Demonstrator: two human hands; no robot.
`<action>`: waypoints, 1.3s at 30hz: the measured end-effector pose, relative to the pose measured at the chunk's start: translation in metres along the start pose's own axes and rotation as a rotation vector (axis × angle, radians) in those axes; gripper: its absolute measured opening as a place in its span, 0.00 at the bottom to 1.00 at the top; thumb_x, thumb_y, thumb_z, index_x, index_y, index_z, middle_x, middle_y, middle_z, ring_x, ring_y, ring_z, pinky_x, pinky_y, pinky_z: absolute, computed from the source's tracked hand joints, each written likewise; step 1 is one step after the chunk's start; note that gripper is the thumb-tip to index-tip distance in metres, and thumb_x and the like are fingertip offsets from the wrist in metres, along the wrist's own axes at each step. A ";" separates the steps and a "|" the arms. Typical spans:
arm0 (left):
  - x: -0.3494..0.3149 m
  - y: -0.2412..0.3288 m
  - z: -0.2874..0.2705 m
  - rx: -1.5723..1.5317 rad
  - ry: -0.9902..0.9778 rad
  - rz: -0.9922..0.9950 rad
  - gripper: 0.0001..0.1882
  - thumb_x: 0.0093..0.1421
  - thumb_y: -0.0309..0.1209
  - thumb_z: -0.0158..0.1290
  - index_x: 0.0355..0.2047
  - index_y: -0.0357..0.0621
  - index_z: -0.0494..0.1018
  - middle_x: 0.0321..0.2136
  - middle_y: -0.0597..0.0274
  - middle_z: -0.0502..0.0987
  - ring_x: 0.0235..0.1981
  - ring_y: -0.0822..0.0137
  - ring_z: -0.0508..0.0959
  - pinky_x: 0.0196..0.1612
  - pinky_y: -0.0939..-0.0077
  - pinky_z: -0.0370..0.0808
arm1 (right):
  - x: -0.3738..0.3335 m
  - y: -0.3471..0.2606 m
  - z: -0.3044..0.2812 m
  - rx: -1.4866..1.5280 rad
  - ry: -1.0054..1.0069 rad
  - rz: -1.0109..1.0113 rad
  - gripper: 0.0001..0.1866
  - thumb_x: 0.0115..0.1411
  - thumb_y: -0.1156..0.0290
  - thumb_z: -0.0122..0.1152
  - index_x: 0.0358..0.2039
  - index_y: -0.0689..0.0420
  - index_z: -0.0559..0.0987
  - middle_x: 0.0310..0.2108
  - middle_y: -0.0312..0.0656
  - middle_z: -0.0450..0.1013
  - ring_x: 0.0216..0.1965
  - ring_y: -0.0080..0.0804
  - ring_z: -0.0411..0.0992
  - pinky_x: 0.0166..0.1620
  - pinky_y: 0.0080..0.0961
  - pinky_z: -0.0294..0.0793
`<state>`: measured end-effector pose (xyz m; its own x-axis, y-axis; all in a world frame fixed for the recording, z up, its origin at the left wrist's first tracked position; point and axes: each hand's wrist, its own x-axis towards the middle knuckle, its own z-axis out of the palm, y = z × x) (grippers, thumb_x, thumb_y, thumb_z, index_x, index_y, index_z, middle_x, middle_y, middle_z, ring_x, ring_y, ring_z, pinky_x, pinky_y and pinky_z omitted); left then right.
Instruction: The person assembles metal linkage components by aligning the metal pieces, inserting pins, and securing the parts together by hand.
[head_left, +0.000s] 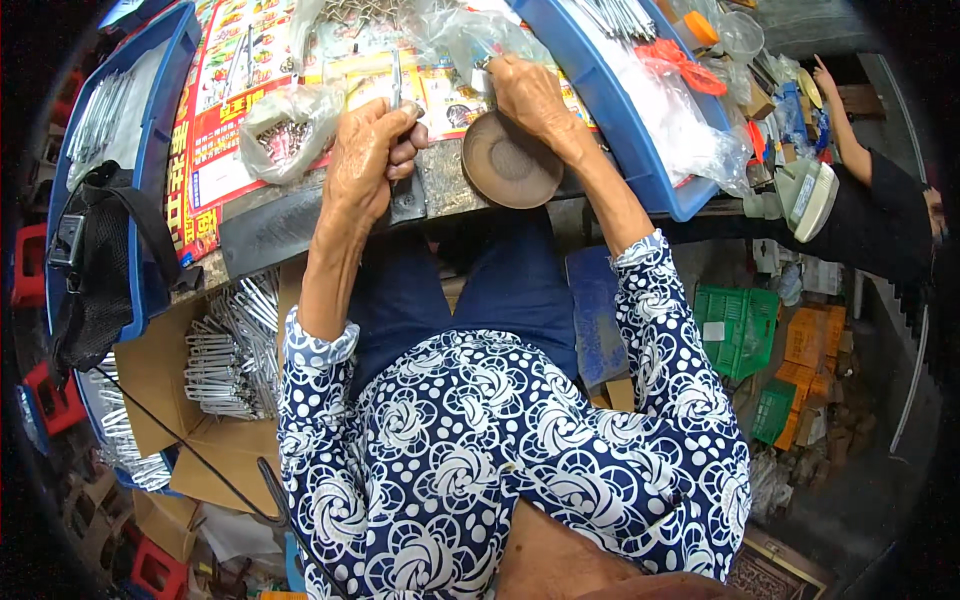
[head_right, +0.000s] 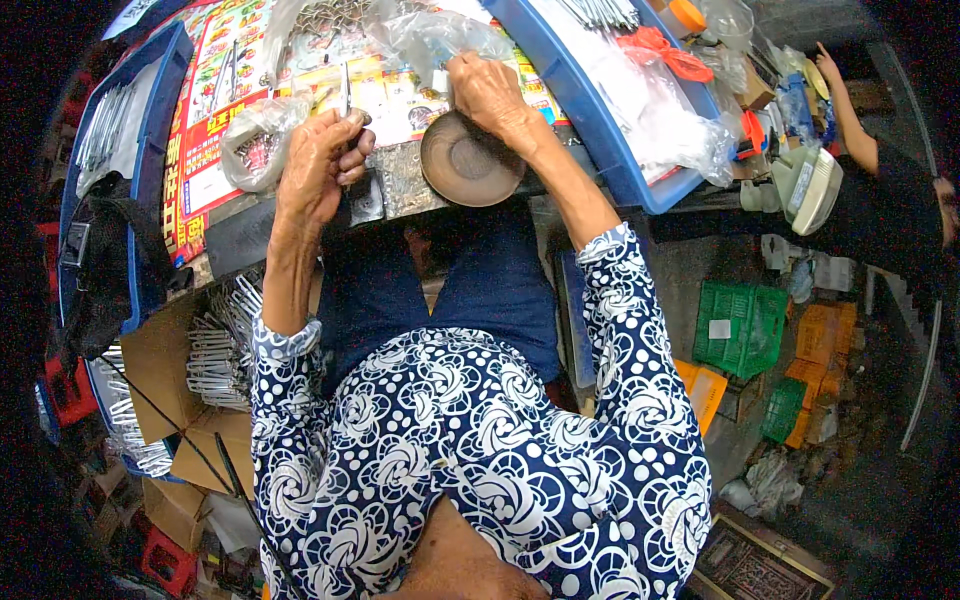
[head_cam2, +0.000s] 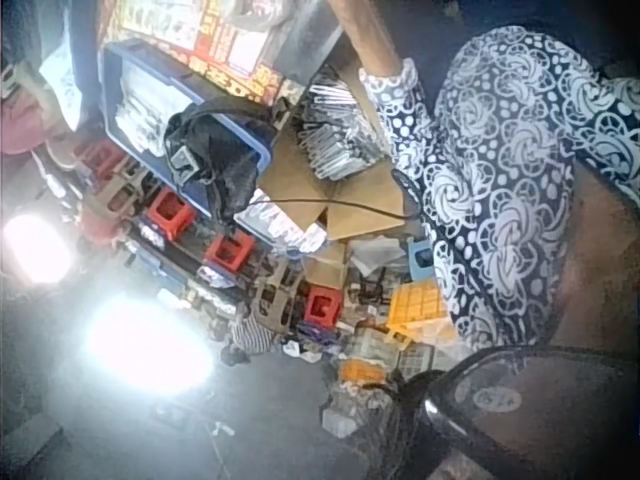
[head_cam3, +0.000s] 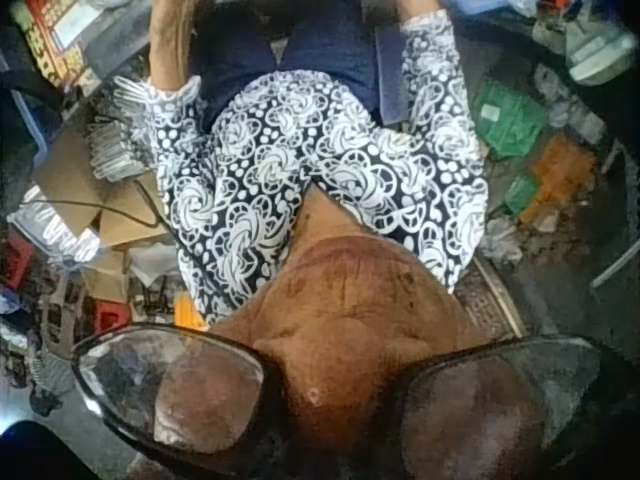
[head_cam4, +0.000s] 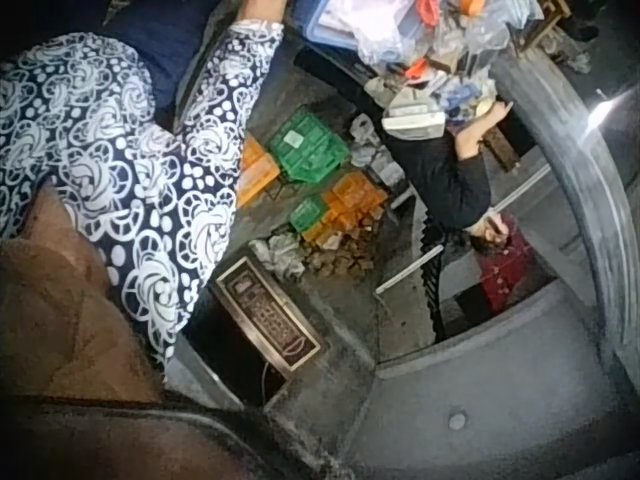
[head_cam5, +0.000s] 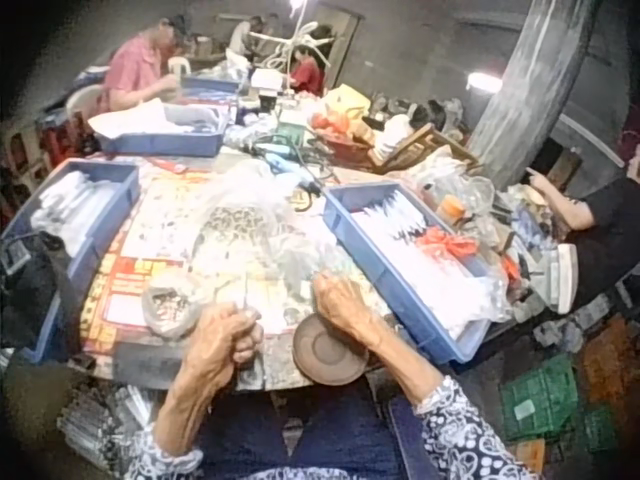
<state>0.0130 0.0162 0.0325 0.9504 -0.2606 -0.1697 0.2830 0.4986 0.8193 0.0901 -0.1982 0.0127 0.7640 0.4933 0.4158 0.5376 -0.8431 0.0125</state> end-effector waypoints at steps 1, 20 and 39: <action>0.000 -0.001 -0.001 0.022 -0.014 -0.010 0.07 0.54 0.30 0.46 0.25 0.38 0.64 0.16 0.64 0.67 0.12 0.83 0.57 0.12 0.91 0.52 | 0.001 0.000 0.002 -0.029 0.020 -0.059 0.03 0.44 0.78 0.47 0.17 0.64 0.69 0.19 0.52 0.69 0.21 0.49 0.70 0.23 0.37 0.71; 0.002 -0.004 -0.001 -0.055 -0.028 -0.027 0.07 0.54 0.27 0.44 0.22 0.38 0.64 0.16 0.62 0.69 0.12 0.82 0.57 0.11 0.90 0.52 | 0.006 0.005 0.001 -0.028 0.098 -0.086 0.04 0.45 0.77 0.46 0.19 0.64 0.66 0.15 0.54 0.67 0.16 0.47 0.68 0.19 0.36 0.68; -0.001 -0.005 0.011 -0.012 -0.058 0.050 0.06 0.56 0.27 0.43 0.23 0.39 0.64 0.16 0.64 0.68 0.11 0.83 0.58 0.12 0.91 0.54 | -0.009 -0.096 -0.047 1.478 0.037 0.497 0.06 0.52 0.74 0.53 0.29 0.63 0.72 0.18 0.27 0.64 0.18 0.10 0.58 0.21 0.07 0.55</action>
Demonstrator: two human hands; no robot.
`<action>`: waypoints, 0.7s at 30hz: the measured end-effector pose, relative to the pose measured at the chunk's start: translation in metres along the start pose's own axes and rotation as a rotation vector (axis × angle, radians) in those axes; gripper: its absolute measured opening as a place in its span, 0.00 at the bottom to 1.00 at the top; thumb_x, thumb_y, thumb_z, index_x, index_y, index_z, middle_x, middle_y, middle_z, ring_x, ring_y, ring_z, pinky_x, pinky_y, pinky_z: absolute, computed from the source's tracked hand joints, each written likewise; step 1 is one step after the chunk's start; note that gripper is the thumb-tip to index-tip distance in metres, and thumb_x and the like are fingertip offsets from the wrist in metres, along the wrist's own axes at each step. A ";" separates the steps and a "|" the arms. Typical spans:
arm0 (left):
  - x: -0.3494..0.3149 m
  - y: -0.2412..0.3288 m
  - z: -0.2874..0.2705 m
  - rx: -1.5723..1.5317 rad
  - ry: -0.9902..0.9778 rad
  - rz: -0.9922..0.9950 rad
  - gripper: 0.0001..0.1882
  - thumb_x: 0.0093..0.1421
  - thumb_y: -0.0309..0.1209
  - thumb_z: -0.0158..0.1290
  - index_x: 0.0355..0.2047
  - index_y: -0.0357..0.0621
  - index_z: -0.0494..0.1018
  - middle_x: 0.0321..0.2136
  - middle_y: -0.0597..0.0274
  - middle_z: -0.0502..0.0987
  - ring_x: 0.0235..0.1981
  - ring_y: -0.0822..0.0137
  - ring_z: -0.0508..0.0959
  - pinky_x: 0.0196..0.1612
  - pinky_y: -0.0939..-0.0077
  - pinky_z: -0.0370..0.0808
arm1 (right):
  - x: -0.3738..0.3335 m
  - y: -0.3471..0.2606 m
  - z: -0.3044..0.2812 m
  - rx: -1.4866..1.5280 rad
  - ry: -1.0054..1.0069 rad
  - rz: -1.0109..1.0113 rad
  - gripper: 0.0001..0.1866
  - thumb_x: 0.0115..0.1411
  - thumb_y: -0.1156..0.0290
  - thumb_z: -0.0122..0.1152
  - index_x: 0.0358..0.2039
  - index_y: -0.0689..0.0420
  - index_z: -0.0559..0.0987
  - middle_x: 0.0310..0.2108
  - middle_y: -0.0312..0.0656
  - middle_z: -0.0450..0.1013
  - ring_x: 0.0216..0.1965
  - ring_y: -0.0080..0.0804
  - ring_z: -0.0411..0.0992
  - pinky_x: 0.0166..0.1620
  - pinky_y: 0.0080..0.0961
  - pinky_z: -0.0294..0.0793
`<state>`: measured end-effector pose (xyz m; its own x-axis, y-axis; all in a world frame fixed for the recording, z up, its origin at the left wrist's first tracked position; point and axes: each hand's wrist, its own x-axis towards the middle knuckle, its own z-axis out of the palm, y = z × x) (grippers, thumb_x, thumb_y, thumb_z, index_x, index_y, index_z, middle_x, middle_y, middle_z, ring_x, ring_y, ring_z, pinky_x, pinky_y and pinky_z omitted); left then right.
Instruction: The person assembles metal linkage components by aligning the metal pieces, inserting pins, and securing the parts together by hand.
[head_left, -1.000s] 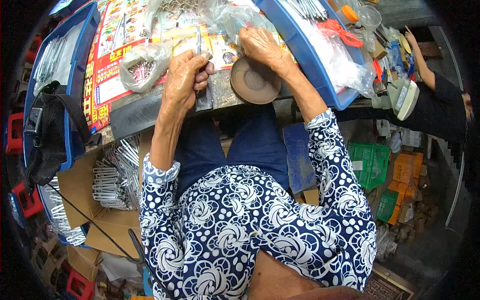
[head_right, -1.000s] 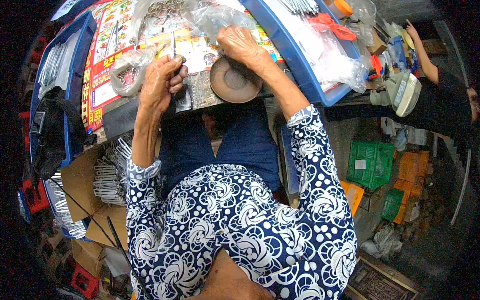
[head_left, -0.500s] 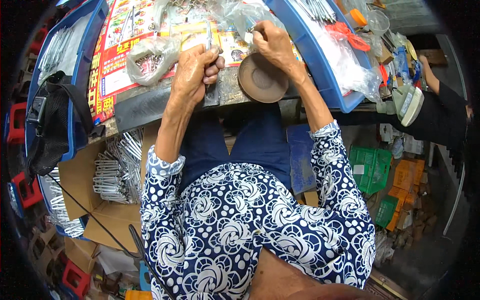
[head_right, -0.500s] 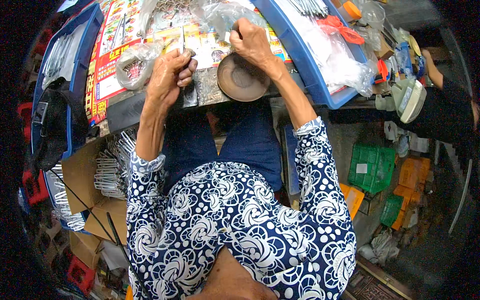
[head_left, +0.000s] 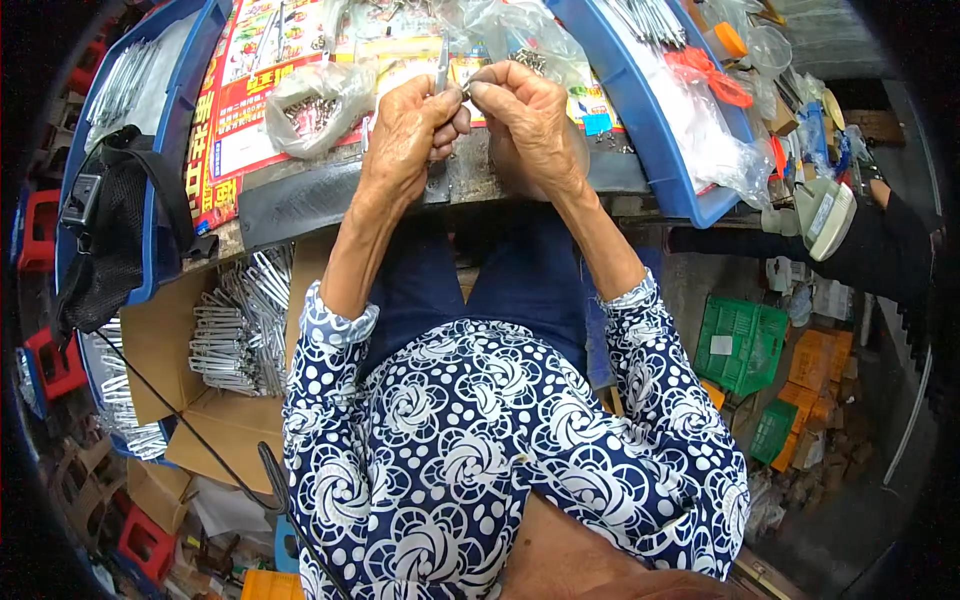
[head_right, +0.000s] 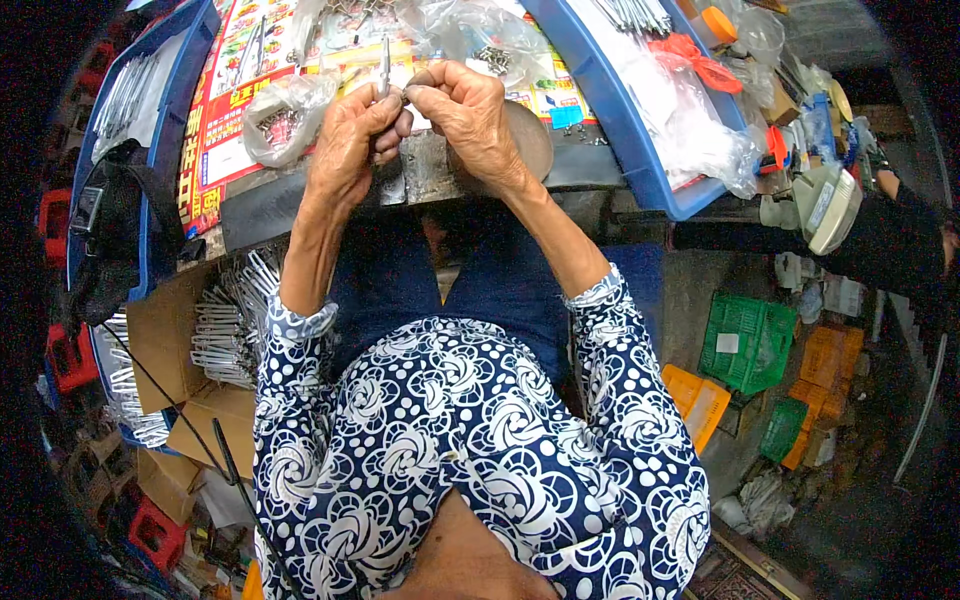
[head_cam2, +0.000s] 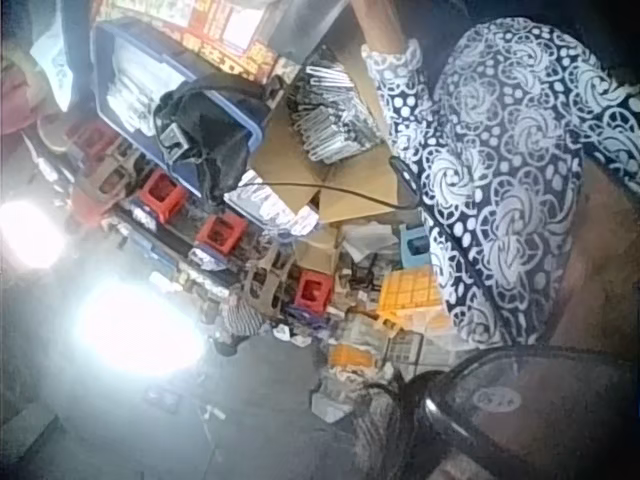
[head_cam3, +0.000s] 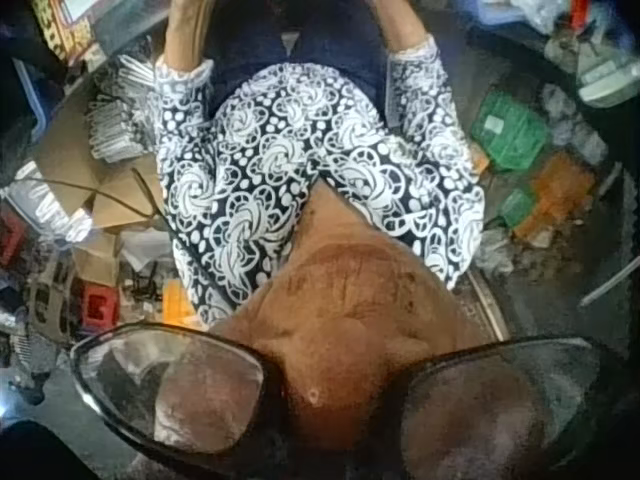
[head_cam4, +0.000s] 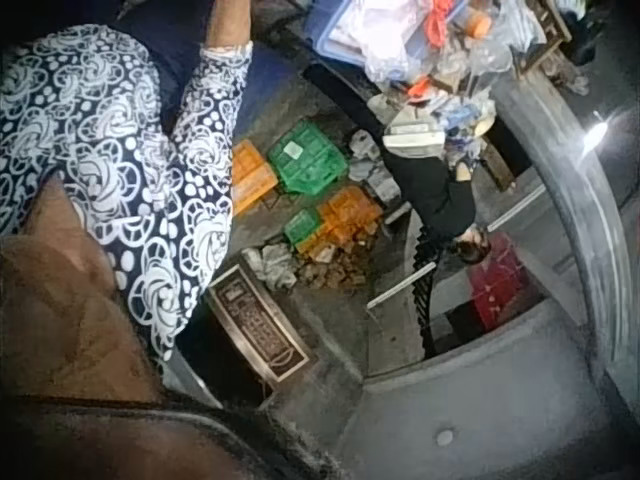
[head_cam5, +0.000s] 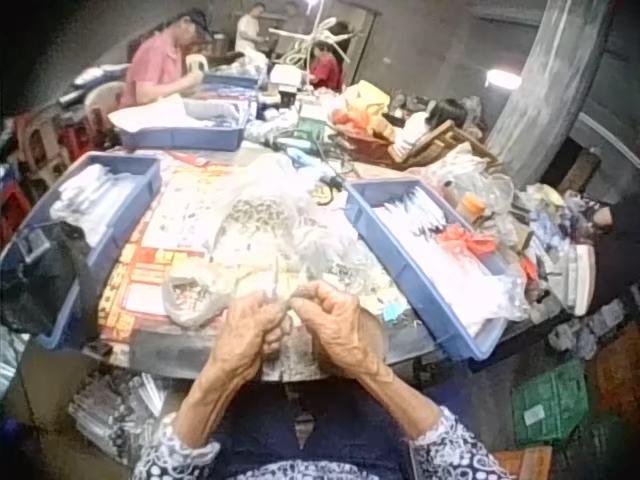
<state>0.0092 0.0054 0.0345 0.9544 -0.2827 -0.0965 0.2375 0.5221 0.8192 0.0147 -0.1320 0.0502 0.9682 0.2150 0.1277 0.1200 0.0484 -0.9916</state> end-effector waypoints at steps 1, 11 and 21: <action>0.000 0.000 0.001 0.030 0.014 0.019 0.06 0.56 0.27 0.43 0.23 0.39 0.64 0.15 0.65 0.68 0.11 0.83 0.58 0.12 0.91 0.54 | 0.001 0.003 0.000 0.022 0.008 -0.010 0.05 0.52 0.74 0.52 0.29 0.63 0.72 0.18 0.27 0.64 0.18 0.10 0.58 0.21 0.07 0.55; -0.002 -0.003 0.002 0.323 0.127 0.165 0.06 0.55 0.27 0.43 0.24 0.38 0.66 0.14 0.68 0.68 0.13 0.81 0.62 0.15 0.88 0.58 | -0.005 -0.002 0.011 -0.259 0.080 -0.151 0.06 0.53 0.73 0.52 0.28 0.64 0.71 0.17 0.30 0.66 0.18 0.11 0.60 0.21 0.09 0.60; -0.001 -0.005 0.004 0.717 0.221 0.395 0.06 0.53 0.26 0.43 0.23 0.35 0.66 0.13 0.62 0.69 0.16 0.72 0.69 0.22 0.78 0.65 | -0.006 0.008 0.004 -0.346 0.069 -0.132 0.05 0.53 0.75 0.52 0.27 0.64 0.71 0.17 0.31 0.67 0.17 0.11 0.61 0.20 0.09 0.60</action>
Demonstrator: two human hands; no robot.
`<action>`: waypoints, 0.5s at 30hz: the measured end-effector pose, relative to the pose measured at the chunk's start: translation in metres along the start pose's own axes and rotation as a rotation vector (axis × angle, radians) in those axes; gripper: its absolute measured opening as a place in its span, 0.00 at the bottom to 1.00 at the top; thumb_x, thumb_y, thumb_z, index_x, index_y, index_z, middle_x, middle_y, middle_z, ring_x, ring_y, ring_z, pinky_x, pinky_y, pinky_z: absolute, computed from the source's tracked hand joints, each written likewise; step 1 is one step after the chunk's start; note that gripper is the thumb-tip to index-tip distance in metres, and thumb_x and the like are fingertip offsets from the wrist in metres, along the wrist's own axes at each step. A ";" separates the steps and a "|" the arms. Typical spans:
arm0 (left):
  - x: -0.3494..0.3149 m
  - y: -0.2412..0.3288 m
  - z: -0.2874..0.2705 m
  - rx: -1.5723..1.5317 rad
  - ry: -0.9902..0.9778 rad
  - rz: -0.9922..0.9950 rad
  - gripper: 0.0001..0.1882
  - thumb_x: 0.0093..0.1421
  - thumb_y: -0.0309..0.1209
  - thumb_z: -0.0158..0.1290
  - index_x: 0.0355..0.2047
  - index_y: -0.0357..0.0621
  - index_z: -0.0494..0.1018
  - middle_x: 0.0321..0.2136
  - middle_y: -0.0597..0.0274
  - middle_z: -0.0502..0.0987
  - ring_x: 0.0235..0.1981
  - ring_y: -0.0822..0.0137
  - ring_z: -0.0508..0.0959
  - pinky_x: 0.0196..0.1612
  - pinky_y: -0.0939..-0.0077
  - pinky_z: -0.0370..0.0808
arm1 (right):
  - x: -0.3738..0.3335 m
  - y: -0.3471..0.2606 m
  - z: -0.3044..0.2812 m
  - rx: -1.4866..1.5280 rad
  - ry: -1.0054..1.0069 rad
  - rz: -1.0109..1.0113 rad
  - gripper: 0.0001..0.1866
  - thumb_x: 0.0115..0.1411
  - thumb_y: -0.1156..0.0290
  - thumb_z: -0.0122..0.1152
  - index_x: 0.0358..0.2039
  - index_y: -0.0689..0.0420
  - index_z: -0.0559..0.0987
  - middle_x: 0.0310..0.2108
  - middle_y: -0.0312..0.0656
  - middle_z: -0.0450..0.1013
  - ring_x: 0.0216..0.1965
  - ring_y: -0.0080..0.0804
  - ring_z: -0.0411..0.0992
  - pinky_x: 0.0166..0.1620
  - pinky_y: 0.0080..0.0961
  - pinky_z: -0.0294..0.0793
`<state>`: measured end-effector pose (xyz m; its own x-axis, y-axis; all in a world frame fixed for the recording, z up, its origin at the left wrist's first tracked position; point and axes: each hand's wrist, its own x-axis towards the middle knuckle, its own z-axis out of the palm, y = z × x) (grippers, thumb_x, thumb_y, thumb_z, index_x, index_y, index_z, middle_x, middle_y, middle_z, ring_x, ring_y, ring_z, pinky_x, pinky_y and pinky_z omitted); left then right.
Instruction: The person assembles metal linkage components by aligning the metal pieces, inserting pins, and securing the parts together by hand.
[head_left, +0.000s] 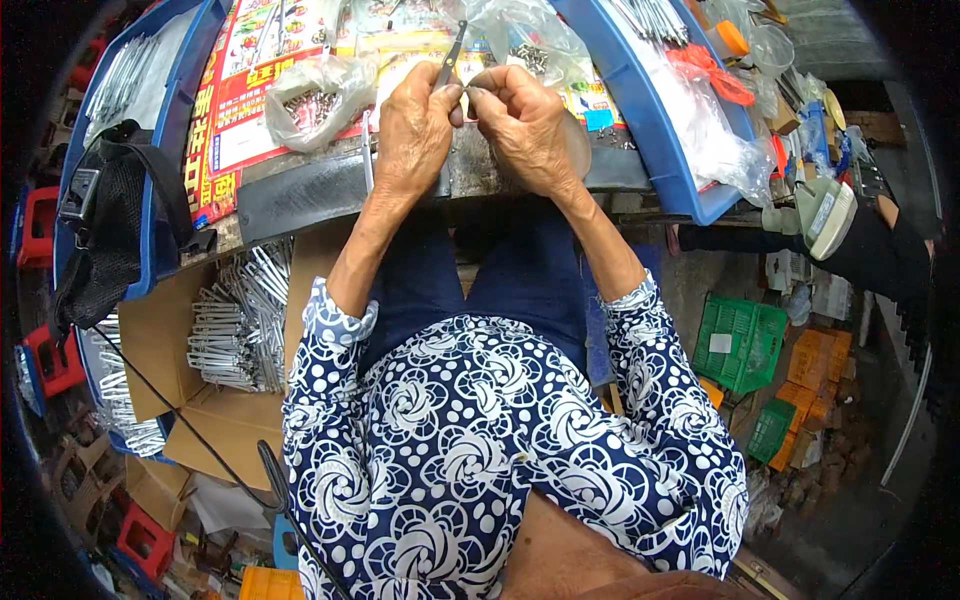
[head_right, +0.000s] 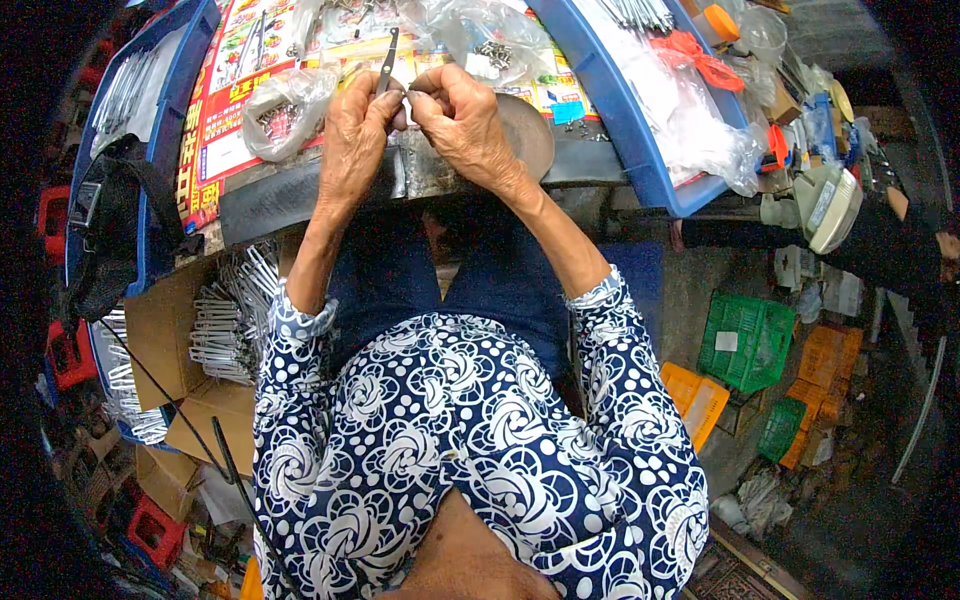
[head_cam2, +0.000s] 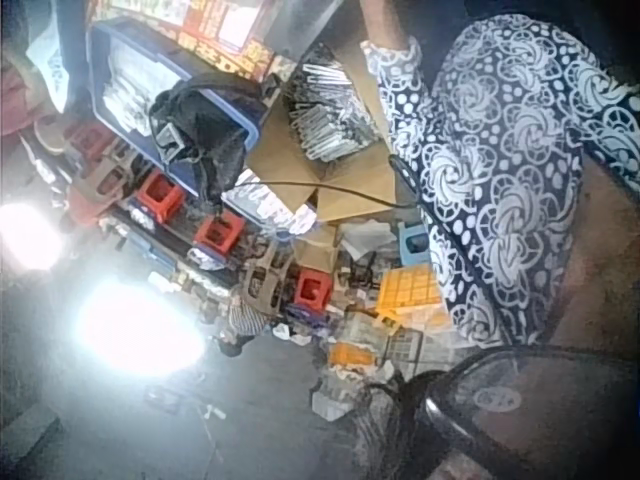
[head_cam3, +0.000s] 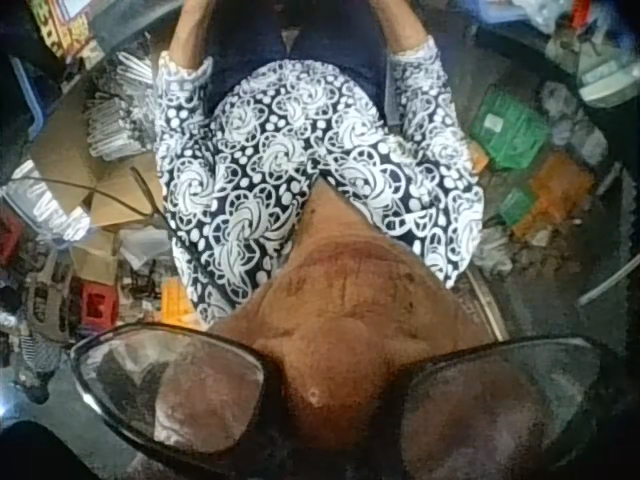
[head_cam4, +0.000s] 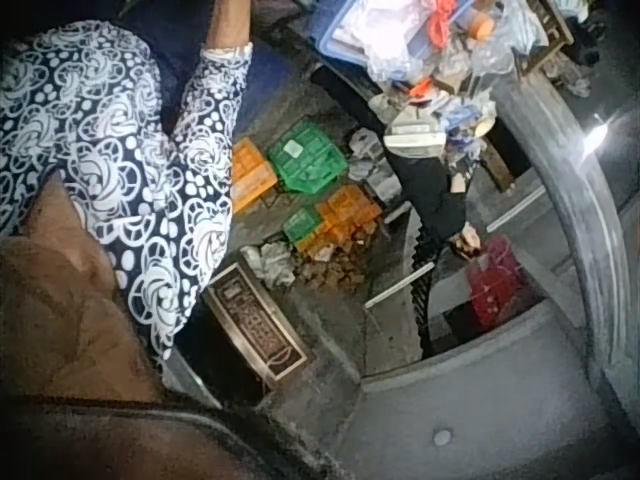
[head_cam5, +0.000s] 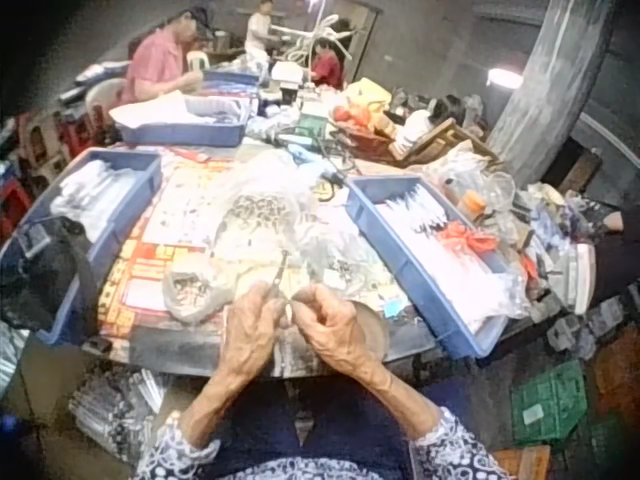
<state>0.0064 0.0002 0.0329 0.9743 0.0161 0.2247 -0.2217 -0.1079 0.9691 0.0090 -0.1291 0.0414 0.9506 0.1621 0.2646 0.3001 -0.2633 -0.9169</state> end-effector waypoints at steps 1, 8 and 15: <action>-0.001 0.003 0.000 0.033 0.000 0.005 0.06 0.53 0.26 0.43 0.24 0.36 0.66 0.13 0.61 0.69 0.16 0.71 0.69 0.21 0.77 0.65 | 0.000 0.000 -0.001 -0.001 -0.009 0.003 0.05 0.53 0.75 0.52 0.27 0.64 0.71 0.17 0.31 0.67 0.18 0.11 0.61 0.20 0.09 0.60; -0.002 0.002 0.000 0.089 -0.034 0.067 0.04 0.53 0.25 0.44 0.24 0.37 0.65 0.14 0.58 0.69 0.16 0.67 0.71 0.20 0.74 0.65 | -0.002 -0.001 -0.007 -0.011 -0.040 -0.006 0.06 0.52 0.75 0.53 0.27 0.65 0.72 0.17 0.34 0.69 0.17 0.12 0.63 0.20 0.10 0.62; -0.005 0.001 0.005 0.141 -0.001 0.155 0.03 0.53 0.23 0.44 0.24 0.37 0.64 0.14 0.58 0.69 0.16 0.68 0.70 0.19 0.75 0.65 | -0.005 -0.005 -0.014 0.337 -0.130 0.191 0.05 0.53 0.76 0.52 0.27 0.65 0.72 0.18 0.36 0.68 0.15 0.13 0.61 0.17 0.09 0.58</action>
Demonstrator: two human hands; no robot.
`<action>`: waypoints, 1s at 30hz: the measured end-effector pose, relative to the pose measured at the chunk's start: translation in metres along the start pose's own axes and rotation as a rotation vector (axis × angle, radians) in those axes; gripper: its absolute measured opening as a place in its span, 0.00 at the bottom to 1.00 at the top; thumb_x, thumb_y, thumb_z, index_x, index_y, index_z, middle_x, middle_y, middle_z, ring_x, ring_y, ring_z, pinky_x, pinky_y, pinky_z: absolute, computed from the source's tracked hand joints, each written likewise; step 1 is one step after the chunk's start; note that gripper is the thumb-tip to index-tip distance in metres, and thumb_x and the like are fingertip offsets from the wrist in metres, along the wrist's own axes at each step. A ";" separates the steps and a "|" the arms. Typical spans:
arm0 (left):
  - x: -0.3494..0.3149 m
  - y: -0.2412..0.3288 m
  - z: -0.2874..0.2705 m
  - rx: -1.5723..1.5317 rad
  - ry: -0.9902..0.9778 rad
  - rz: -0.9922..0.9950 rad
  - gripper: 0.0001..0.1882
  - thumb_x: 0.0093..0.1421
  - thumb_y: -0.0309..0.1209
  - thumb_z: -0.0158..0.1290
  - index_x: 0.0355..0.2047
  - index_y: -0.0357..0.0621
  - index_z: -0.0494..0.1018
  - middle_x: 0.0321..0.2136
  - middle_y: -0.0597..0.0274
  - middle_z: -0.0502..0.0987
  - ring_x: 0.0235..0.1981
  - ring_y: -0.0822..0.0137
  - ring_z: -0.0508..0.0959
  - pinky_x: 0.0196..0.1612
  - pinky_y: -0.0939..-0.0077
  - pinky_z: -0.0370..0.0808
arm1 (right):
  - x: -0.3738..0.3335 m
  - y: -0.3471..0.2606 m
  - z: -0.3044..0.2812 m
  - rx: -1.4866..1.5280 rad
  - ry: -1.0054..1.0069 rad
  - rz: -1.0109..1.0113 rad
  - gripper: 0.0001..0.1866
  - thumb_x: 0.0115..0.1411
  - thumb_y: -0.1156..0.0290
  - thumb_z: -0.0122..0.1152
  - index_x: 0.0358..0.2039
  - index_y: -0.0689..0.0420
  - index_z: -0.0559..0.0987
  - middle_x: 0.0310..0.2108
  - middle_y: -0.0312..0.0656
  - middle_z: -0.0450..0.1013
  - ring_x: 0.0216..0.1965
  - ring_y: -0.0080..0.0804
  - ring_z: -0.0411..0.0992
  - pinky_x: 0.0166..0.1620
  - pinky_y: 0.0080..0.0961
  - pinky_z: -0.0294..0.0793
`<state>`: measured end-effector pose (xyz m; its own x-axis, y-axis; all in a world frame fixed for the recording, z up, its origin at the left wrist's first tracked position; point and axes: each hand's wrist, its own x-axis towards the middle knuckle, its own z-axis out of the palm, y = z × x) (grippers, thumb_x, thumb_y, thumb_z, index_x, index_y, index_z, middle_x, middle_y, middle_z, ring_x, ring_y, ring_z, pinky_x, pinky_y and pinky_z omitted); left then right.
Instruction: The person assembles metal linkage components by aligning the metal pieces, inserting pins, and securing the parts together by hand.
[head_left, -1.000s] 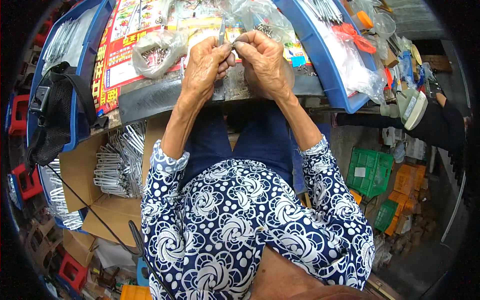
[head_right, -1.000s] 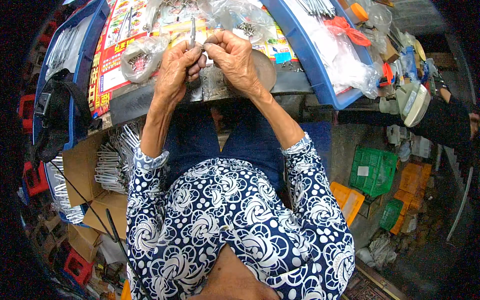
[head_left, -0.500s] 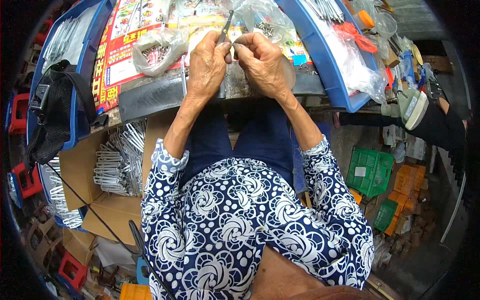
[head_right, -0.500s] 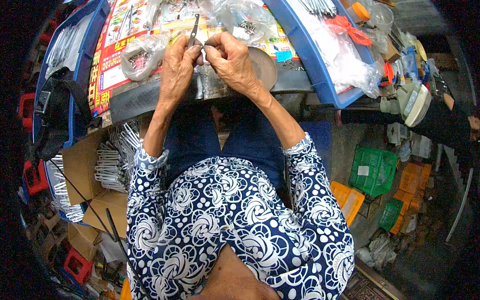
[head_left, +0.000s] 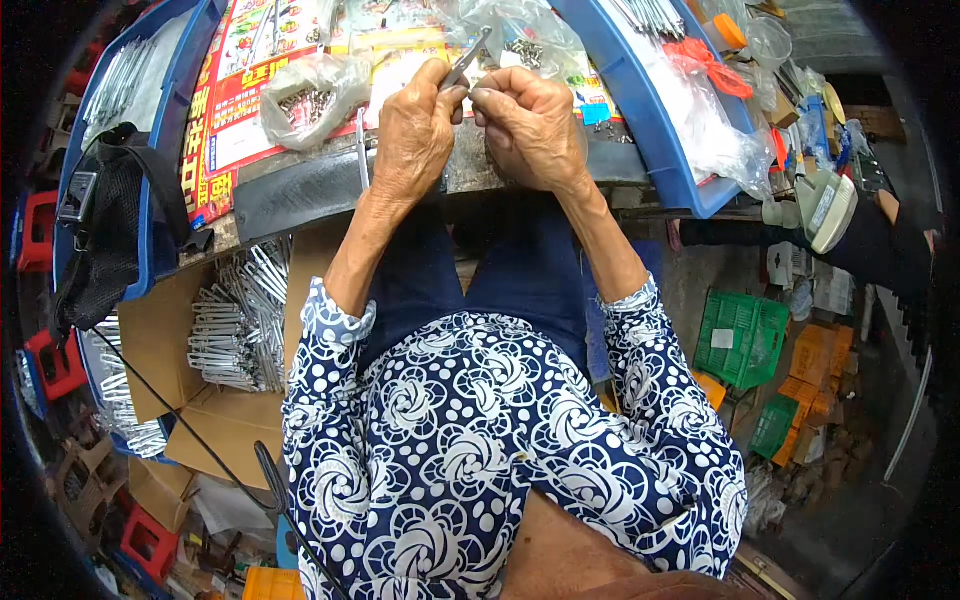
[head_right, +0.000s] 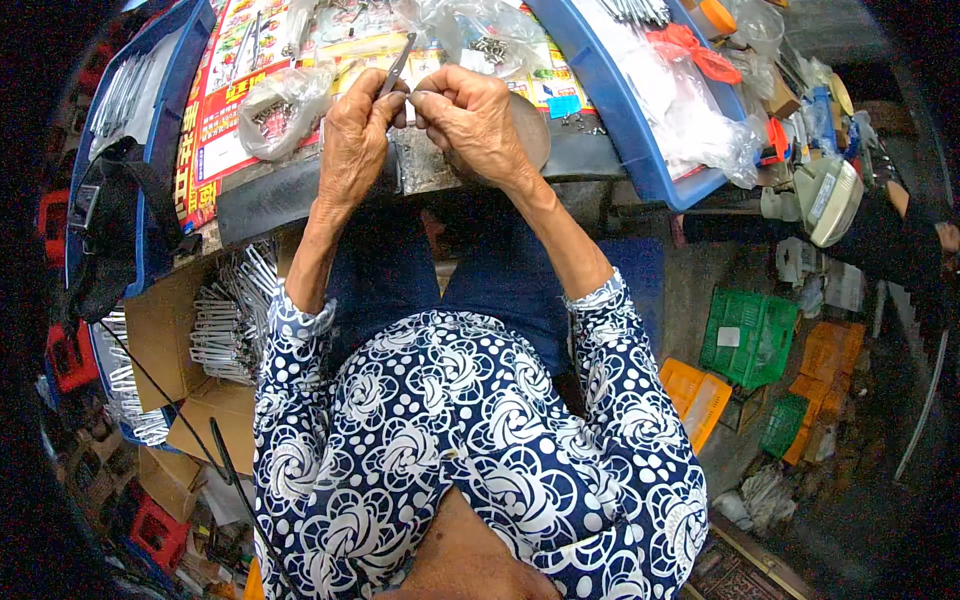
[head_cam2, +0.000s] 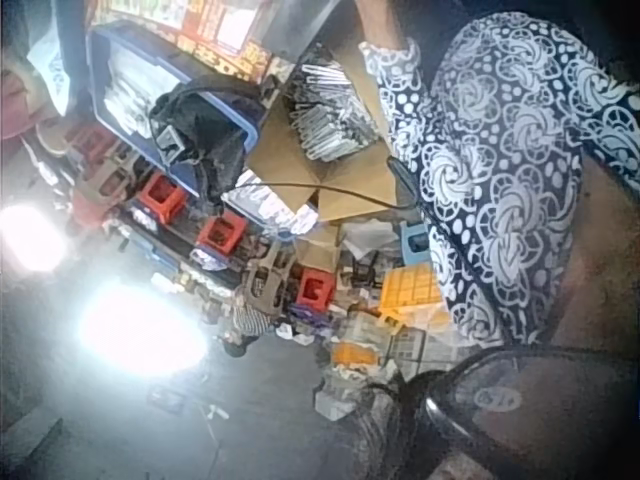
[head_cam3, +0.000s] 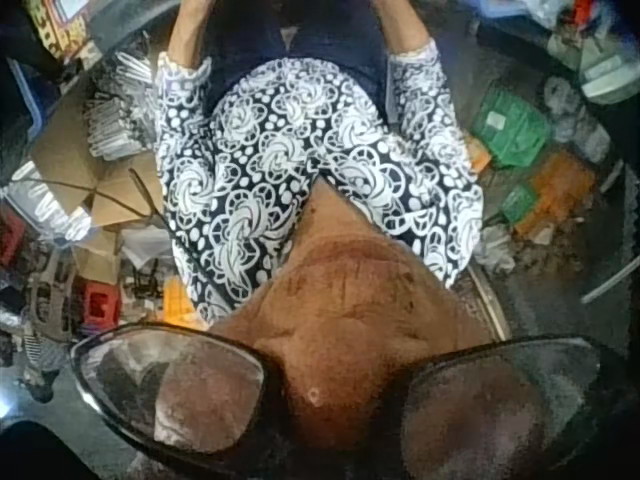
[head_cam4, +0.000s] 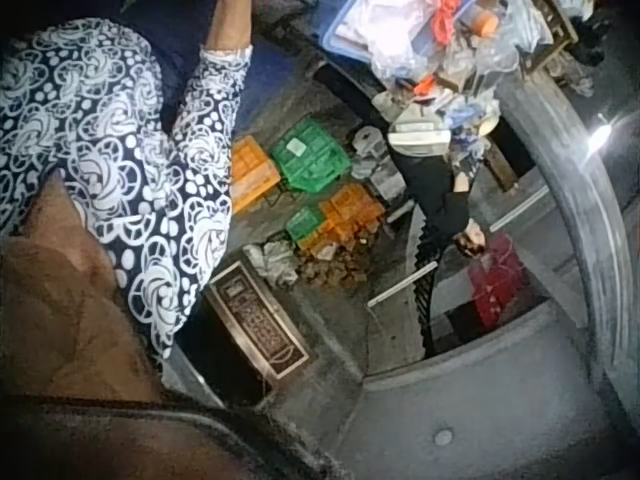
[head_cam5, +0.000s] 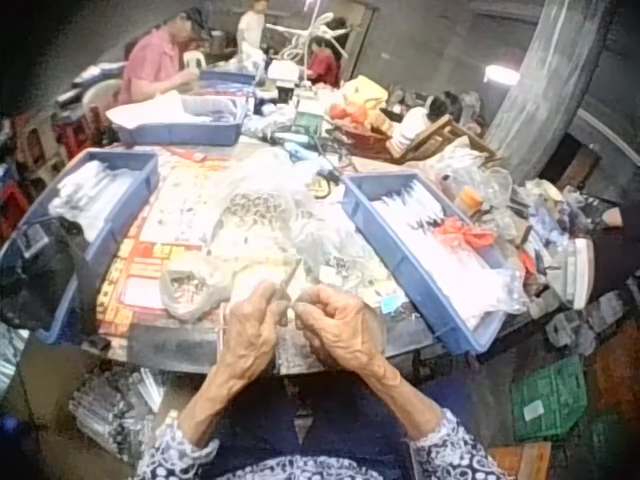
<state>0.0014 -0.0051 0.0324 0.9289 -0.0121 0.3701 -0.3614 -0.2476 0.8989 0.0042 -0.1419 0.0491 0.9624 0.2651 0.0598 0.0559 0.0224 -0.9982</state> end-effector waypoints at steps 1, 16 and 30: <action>0.000 -0.001 0.001 -0.067 -0.011 -0.024 0.03 0.53 0.23 0.44 0.24 0.37 0.64 0.14 0.59 0.69 0.16 0.70 0.69 0.20 0.76 0.65 | -0.001 0.001 0.000 0.011 0.014 -0.018 0.05 0.53 0.76 0.52 0.27 0.65 0.71 0.18 0.36 0.68 0.14 0.13 0.60 0.16 0.08 0.57; -0.001 0.005 0.000 -0.452 -0.141 -0.316 0.08 0.54 0.28 0.45 0.21 0.37 0.68 0.12 0.70 0.66 0.13 0.82 0.61 0.16 0.87 0.56 | -0.011 -0.004 0.002 -0.131 0.089 -0.087 0.06 0.52 0.76 0.53 0.29 0.65 0.72 0.16 0.33 0.68 0.15 0.12 0.61 0.18 0.09 0.59; -0.001 -0.001 -0.007 -0.722 -0.244 -0.515 0.07 0.55 0.29 0.44 0.23 0.39 0.66 0.14 0.67 0.67 0.11 0.83 0.59 0.12 0.91 0.53 | -0.001 0.001 -0.002 -0.227 0.047 0.072 0.05 0.51 0.75 0.53 0.27 0.64 0.72 0.20 0.32 0.69 0.20 0.13 0.63 0.23 0.11 0.62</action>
<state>-0.0001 0.0023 0.0326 0.9508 -0.2923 -0.1022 0.2150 0.3854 0.8974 0.0037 -0.1436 0.0475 0.9771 0.2125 -0.0063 0.0401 -0.2135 -0.9761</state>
